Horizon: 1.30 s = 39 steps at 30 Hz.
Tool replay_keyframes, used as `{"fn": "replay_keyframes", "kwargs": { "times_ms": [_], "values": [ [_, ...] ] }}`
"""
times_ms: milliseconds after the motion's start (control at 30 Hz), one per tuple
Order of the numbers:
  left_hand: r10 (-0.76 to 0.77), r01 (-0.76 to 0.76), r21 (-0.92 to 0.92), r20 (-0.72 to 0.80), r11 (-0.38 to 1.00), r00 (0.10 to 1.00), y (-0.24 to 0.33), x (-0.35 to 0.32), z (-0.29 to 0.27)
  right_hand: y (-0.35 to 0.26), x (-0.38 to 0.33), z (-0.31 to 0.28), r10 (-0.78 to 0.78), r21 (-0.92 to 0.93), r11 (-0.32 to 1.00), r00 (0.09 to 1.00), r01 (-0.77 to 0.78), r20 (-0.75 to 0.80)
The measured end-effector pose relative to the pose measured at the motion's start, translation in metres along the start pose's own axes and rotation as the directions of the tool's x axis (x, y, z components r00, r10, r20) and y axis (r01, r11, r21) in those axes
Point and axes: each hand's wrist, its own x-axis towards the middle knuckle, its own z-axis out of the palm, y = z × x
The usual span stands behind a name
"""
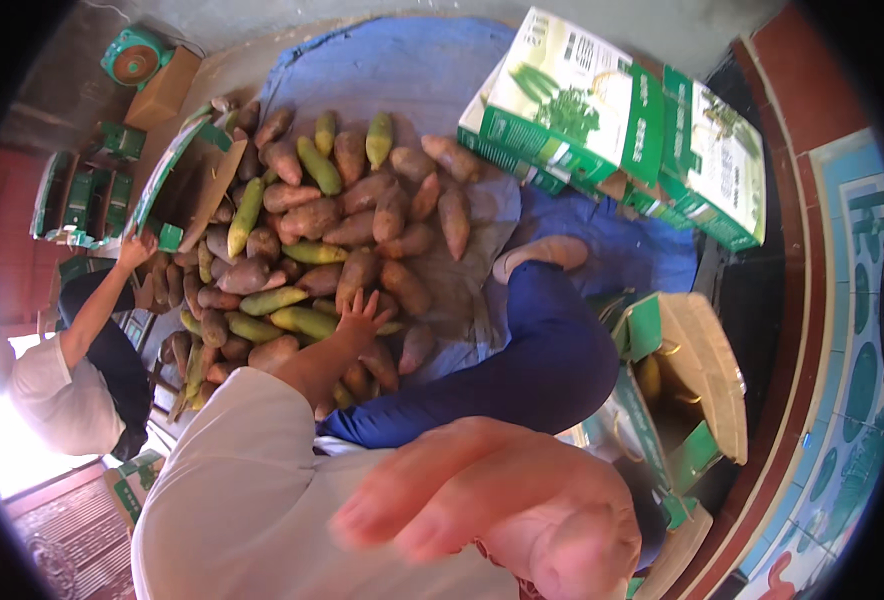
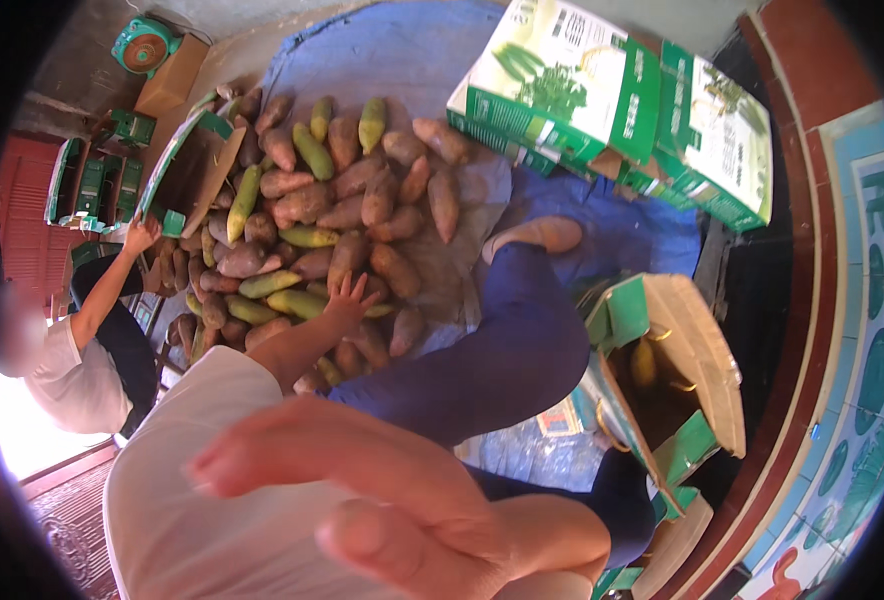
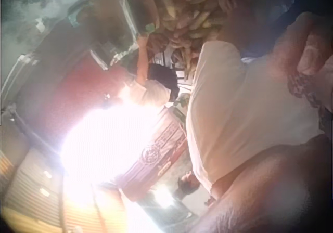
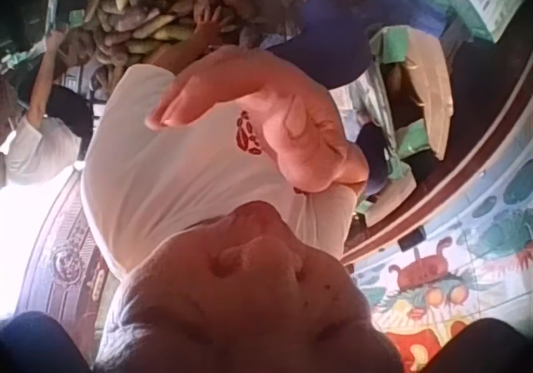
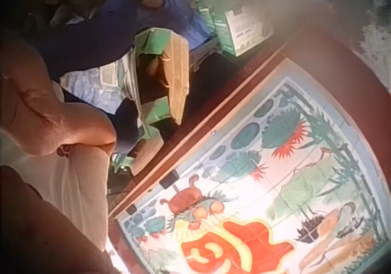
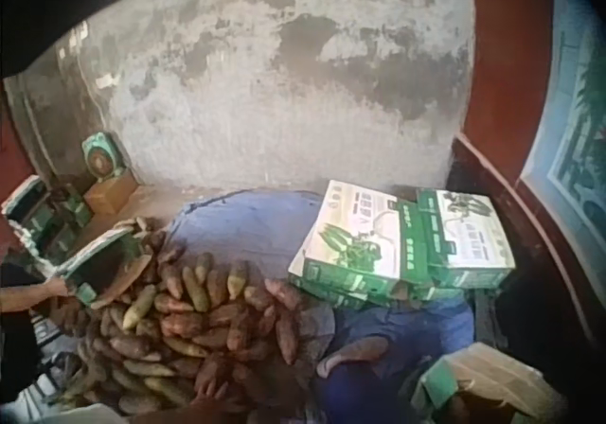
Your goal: Sorting tubers from a pile on the floor and packing them into cardboard boxes.
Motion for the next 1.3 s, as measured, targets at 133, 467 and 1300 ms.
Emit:
{"fn": "replay_keyframes", "kwargs": {
  "times_ms": [133, 467, 1300],
  "values": [
    [0.008, -0.008, -0.032, 0.008, 0.999, 1.0, -0.003, -0.004, -0.006, 0.034, 0.032, -0.001, -0.376, 0.446, 0.844, 0.922, 0.299, 0.094],
    [0.006, 0.002, -0.068, 0.119, 0.998, 0.993, -0.002, -0.009, -0.015, 0.031, 0.047, 0.017, -0.037, 0.787, 0.606, 0.992, 0.115, -0.117],
    [-0.003, 0.004, -0.015, 0.062, 1.0, 0.998, 0.001, -0.011, -0.015, 0.022, 0.063, -0.086, -0.174, -0.386, 0.922, 0.924, 0.032, -0.34]
  ]
}}
